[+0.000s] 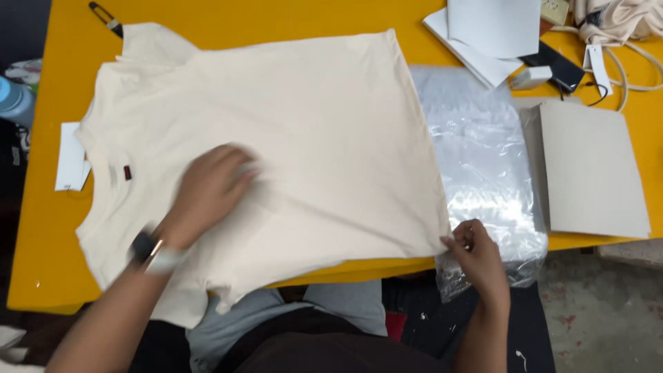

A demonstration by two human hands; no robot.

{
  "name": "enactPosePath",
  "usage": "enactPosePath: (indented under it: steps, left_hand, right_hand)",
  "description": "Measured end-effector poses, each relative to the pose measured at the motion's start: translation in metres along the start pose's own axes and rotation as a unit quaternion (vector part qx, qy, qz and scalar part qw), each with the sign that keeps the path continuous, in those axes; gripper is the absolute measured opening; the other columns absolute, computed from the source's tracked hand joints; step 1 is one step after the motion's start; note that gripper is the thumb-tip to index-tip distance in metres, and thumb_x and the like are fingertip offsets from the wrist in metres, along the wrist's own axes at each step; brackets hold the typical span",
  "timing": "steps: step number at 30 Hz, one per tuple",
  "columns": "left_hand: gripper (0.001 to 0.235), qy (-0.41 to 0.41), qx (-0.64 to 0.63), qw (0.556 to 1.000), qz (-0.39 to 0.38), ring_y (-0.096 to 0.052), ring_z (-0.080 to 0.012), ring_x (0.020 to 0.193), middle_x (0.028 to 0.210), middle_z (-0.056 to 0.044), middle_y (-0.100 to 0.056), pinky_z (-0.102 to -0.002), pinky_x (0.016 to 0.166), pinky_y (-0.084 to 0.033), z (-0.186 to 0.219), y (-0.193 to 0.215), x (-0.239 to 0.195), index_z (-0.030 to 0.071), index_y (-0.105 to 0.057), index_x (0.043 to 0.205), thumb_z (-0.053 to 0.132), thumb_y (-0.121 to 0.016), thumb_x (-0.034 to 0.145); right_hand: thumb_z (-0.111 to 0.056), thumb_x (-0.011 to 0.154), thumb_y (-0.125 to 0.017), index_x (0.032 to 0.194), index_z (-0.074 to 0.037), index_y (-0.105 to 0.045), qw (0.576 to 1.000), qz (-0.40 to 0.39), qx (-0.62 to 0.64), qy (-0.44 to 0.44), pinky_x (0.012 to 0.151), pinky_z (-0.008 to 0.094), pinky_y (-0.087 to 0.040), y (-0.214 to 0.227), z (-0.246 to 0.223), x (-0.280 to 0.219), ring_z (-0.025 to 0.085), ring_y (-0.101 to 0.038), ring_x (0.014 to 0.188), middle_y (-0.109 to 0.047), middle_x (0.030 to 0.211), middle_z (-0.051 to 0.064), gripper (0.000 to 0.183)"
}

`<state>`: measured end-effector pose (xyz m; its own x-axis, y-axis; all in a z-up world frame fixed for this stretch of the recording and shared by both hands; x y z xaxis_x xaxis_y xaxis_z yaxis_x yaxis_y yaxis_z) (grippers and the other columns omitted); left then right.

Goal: Folding a t-shirt with a cardboard insert and placing it into a plastic bag

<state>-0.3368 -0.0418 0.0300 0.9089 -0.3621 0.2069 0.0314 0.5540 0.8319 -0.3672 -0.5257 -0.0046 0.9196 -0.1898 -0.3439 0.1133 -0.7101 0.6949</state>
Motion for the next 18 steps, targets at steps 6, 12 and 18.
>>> enactPosePath:
  steps: [6,12,18]
  left_hand:
    - [0.018,0.298,-0.060,0.815,0.493,-0.040,-0.0249,0.098,0.115,-0.014,-0.038,-0.037,0.091,-0.036,-0.018,-0.056,-0.280,0.001,-0.037,0.119,0.006,-0.054,0.115]
    - [0.060,0.375,-0.437,0.658,0.486,-0.060,-0.0221,0.123,0.142,-0.017,-0.058,-0.033,0.110,-0.048,0.004,-0.091,-0.278,0.007,-0.042,0.136,0.010,-0.074,0.086]
    - [0.050,0.404,-0.460,0.684,0.398,-0.060,-0.0186,0.117,0.126,-0.010,-0.060,-0.034,0.100,-0.052,0.011,-0.065,-0.320,0.009,-0.040,0.125,0.020,-0.073,0.088]
  right_hand:
    - [-0.022,0.092,-0.076,0.099,-0.010,-0.056,0.998,-0.039,0.034,0.032,0.065,0.036,-0.041,-0.003,0.020,0.012,0.019,-0.055,0.073,-0.061,0.079,0.007,0.024]
    - [-0.016,0.091,-0.079,0.109,-0.006,-0.057,0.996,0.009,-0.004,0.089,0.068,0.039,-0.046,0.003,0.045,0.020,0.025,-0.061,0.078,-0.064,0.086,0.013,0.031]
    - [-0.019,0.097,-0.079,0.108,-0.002,-0.054,0.997,0.039,-0.020,0.063,0.064,0.036,-0.035,0.042,0.068,-0.035,0.021,-0.045,0.072,-0.052,0.083,0.010,0.031]
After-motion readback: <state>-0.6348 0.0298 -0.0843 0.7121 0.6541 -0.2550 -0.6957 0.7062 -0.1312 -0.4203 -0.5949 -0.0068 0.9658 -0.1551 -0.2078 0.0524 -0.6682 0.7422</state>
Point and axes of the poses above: each hand's wrist, its own x-axis towards the middle knuckle, its own y-axis out of the back of the hand, z = x × y, the point moved 3 cm from there along x, towards the middle knuckle
